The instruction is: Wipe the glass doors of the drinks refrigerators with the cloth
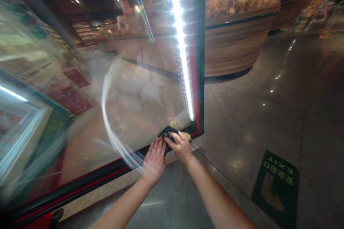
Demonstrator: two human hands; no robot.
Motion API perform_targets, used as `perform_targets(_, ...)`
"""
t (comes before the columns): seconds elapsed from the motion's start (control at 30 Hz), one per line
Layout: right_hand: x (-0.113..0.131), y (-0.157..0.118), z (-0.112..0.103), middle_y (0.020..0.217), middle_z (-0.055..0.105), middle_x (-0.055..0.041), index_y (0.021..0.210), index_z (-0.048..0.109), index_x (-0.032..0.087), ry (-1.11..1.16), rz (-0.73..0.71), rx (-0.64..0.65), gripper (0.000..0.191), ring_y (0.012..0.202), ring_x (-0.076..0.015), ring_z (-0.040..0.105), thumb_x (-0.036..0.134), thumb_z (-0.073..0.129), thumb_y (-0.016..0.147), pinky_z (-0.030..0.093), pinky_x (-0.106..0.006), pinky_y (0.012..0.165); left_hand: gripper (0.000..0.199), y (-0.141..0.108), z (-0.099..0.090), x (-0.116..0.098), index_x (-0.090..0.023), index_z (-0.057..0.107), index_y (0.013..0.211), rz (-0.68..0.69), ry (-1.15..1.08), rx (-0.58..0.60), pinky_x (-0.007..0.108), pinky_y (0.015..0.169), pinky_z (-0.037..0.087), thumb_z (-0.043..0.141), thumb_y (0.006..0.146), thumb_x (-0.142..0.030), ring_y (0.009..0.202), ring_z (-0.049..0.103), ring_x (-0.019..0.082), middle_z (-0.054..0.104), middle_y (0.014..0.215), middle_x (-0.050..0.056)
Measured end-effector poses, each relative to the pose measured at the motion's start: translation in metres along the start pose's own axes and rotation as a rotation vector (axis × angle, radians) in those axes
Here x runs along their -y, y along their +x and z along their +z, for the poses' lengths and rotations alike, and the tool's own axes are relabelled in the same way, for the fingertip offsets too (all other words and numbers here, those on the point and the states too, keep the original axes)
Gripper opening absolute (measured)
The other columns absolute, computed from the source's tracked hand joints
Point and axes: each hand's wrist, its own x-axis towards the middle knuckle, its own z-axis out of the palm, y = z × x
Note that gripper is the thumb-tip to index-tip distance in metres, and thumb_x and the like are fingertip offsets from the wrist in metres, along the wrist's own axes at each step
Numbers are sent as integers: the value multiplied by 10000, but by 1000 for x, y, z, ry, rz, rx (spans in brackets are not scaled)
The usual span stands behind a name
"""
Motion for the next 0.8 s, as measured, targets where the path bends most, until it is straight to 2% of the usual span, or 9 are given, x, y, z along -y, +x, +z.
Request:
perform_targets(0.1, -29, -11, -18, 1276, 636, -73, 1214, 711, 288, -21, 168, -66, 521, 1107, -233, 583, 6, 466, 850, 507, -392, 945, 763, 39, -1, -32, -113, 236, 1578, 102, -30, 14, 409, 1238, 276, 455, 846, -127, 1529, 252, 209, 319, 1633, 105)
perform_targets(0.2, -25, -14, -18, 1281, 603, -114, 1250, 681, 227, 5, 318, -113, 599, 1125, -262, 567, -20, 405, 780, 509, -424, 928, 761, 53, -7, -36, -113, 193, 1586, 136, -38, -2, 414, 1233, 282, 430, 863, -123, 1526, 259, 200, 305, 1638, 97)
perform_targets(0.27, -5, -11, -9, 1272, 599, -121, 1265, 664, 226, 31, 357, -111, 604, 1105, -272, 557, -5, 421, 762, 507, -434, 915, 731, 40, -11, -20, -113, 235, 1577, 131, -7, -7, 399, 1231, 286, 425, 871, -126, 1519, 276, 195, 339, 1626, 91)
perform_targets(0.33, 20, -4, 3, 1257, 610, -114, 1265, 662, 244, 52, 314, -32, 570, 1059, -274, 547, 21, 465, 778, 499, -432, 904, 713, 13, -13, 5, -121, 293, 1561, 112, 35, -5, 392, 1231, 285, 439, 864, -129, 1511, 297, 198, 382, 1607, 94)
perform_targets(0.43, 50, 6, 17, 1221, 646, -84, 1201, 695, 295, 36, 115, 145, 418, 974, -252, 535, 92, 549, 865, 476, -395, 875, 681, -32, -11, 36, -126, 388, 1523, 52, 78, -12, 413, 1231, 279, 474, 847, -153, 1499, 329, 233, 442, 1568, 127)
perform_targets(0.5, 56, 10, 19, 1190, 672, -54, 1130, 717, 329, 7, 3, 200, 289, 935, -234, 530, 174, 601, 915, 459, -370, 841, 647, -49, -8, 42, -111, 447, 1486, 16, 93, 9, 422, 1227, 285, 490, 843, -171, 1493, 342, 252, 460, 1552, 150)
perform_targets(0.6, 38, 10, 8, 1145, 697, -26, 1062, 730, 346, -21, -17, 202, 203, 912, -221, 527, 228, 633, 929, 439, -358, 822, 642, -41, -3, 24, -87, 458, 1472, 0, 84, 58, 432, 1217, 306, 509, 843, -202, 1496, 332, 269, 446, 1557, 169)
perform_targets(0.8, -25, -4, -33, 1110, 700, -62, 1021, 747, 261, -104, 166, 152, 353, 923, -244, 534, 54, 503, 872, 431, -364, 799, 616, 28, 5, -48, -77, 392, 1511, 85, 9, 113, 414, 1215, 326, 469, 917, -221, 1493, 339, 257, 400, 1589, 149)
